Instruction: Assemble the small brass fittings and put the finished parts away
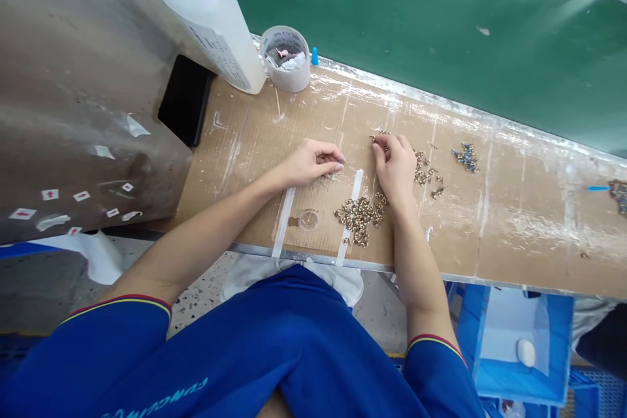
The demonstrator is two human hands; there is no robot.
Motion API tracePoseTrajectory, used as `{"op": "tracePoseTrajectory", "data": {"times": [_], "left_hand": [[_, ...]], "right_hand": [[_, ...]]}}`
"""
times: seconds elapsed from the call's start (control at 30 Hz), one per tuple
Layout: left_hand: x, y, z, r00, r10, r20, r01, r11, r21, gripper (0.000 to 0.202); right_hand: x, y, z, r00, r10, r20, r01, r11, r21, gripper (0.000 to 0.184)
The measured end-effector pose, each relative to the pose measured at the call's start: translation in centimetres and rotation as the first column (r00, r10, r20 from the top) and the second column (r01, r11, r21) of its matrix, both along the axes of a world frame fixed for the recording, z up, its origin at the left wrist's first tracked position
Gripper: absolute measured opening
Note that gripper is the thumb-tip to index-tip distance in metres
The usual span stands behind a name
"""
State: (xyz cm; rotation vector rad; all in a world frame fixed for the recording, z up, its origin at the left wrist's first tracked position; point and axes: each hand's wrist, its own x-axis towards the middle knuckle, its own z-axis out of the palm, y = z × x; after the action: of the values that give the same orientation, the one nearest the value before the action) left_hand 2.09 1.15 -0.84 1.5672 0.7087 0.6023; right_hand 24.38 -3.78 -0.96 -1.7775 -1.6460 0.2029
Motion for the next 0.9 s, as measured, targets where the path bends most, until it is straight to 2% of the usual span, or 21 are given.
{"op": "tracePoseTrajectory", "data": {"times": [0.4,0.47,0.53,0.67,0.77,0.9], "left_hand": [[0.2,-0.3,-0.1,0.998,0.037,-0.049,-0.032,0.994,0.104,0.009],[0.3,-0.3,-0.2,0.997,0.049,-0.063,-0.041,0.991,0.126,0.011],[0.3,-0.4,-0.2,0.995,0.066,-0.074,-0.053,0.986,0.156,0.011],[0.3,-0.5,-0.1,0.991,0.087,-0.099,-0.063,0.973,0.221,0.012],[0.4,-0.5,0.0,0.990,0.091,-0.106,-0.065,0.972,0.224,0.012],[0.5,-0.5,-0.1,0.987,0.101,-0.122,-0.073,0.973,0.218,0.012]], "right_hand": [[-1.2,-0.6,0.7,0.997,0.078,0.006,-0.077,0.987,-0.143,0.005],[-1.6,-0.9,0.7,0.995,0.061,-0.079,-0.072,0.988,-0.135,0.005],[-2.1,-1.2,0.8,0.970,0.035,-0.242,-0.069,0.989,-0.133,0.003],[-3.5,-1.7,0.6,0.842,0.020,-0.540,-0.110,0.985,-0.134,0.015],[-4.2,-1.9,0.3,0.783,0.031,-0.621,-0.140,0.982,-0.128,0.022],[-4.4,-2.0,0.1,0.778,0.042,-0.627,-0.162,0.978,-0.135,0.026]]}}
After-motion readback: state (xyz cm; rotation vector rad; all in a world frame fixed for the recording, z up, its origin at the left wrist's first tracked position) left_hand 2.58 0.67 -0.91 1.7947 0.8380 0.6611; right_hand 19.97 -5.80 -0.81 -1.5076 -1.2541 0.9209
